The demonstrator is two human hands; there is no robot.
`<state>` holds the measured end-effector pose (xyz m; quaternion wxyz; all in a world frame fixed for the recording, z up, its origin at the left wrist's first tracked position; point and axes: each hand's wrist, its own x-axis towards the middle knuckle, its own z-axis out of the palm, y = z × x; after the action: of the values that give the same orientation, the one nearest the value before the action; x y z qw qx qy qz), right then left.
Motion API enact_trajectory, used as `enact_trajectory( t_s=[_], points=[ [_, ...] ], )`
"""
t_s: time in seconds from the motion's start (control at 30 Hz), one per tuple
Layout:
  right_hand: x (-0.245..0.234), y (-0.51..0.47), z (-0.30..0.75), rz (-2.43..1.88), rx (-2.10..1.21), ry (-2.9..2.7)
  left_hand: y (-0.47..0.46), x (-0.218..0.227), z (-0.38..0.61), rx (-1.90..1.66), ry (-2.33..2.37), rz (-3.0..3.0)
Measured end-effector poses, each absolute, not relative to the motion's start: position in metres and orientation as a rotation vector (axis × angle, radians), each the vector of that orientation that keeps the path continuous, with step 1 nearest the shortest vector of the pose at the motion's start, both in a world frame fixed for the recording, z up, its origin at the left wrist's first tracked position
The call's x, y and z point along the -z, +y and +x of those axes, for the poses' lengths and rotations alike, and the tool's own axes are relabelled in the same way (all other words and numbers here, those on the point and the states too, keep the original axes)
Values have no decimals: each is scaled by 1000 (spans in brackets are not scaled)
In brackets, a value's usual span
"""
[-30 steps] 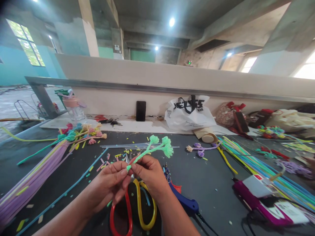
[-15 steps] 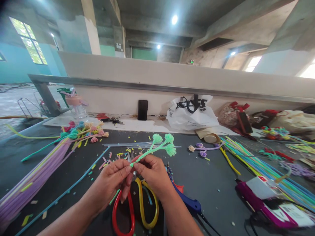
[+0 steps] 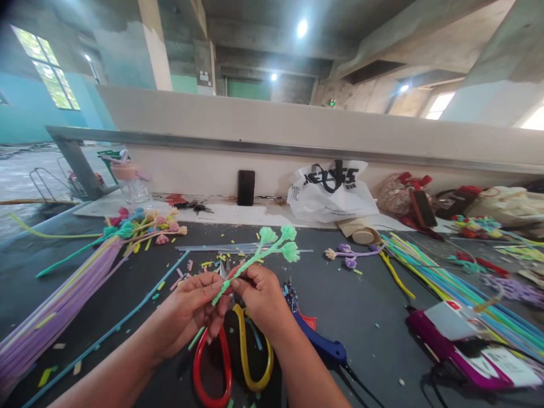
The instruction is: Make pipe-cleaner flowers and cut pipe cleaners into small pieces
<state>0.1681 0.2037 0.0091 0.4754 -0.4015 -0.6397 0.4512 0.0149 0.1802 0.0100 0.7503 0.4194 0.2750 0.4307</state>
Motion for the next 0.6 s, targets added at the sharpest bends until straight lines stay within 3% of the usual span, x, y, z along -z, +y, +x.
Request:
enact_trajectory(
  t_s=[0.27, 0.6],
  points=[
    [-11, 206, 170, -960, -1220, -1593, 180, -15, 10, -864, 632, 931],
    [-16, 206, 171, -989, -1078, -1720, 180, -16, 11, -863, 662, 922]
  ],
)
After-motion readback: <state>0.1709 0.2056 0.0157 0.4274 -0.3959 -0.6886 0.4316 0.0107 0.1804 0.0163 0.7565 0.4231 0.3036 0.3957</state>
